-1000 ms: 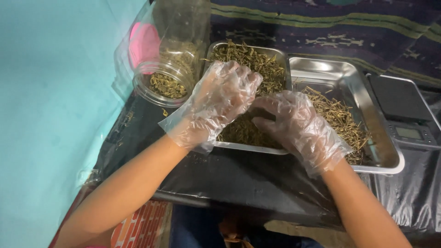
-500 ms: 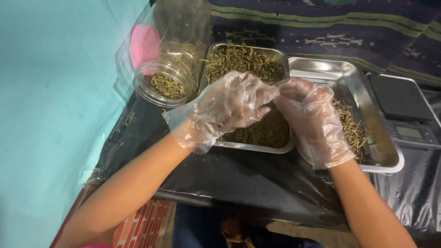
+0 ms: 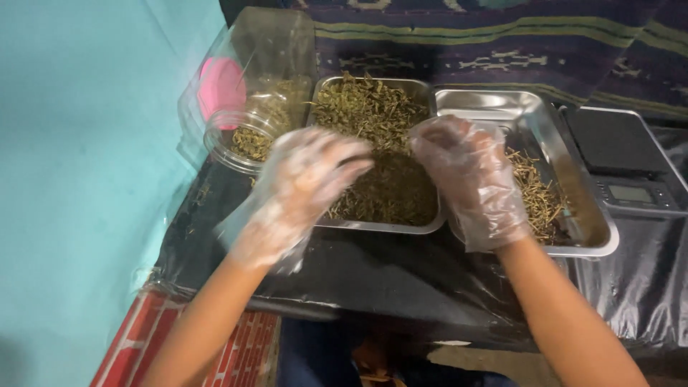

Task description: Sorting dried tea leaves by hand to remove stems and separate different grades of leaves into different trays.

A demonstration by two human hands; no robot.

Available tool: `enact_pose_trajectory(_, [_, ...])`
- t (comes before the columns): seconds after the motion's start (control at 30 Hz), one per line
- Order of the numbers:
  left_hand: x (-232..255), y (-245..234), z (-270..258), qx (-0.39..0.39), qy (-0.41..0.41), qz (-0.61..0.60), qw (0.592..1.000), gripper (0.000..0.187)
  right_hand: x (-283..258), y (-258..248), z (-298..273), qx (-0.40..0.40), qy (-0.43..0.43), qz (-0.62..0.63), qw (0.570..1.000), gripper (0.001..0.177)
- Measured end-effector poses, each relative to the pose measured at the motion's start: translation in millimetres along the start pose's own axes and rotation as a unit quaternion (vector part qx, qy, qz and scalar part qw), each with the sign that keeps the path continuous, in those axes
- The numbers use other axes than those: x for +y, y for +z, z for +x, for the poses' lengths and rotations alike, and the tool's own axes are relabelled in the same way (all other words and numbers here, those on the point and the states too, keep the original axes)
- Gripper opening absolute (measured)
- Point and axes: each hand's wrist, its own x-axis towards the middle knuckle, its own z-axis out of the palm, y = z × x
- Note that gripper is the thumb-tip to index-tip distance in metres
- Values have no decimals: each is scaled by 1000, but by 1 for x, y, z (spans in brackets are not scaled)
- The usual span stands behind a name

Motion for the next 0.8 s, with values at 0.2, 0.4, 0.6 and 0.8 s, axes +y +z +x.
enact_pose_trajectory(0.2, [-19, -33, -99, 46, -16, 205, 978, 55, 1, 13, 1, -17, 46, -18, 999, 20])
enact_pose_trajectory(0.4, [-28, -30, -97, -45, -399, 96, 911, 16, -25, 13, -9, 42, -1, -35, 999, 30])
enact_pose_trajectory(0.6, [-21, -29, -64, -190, -455, 131, 860, 20, -35, -7, 0, -81, 94, -45, 991, 28])
enact_pose_trajectory(0.8, [-59, 18, -114, -154, -335, 380, 848, 37, -39, -7, -5, -86, 86, -24, 992, 29])
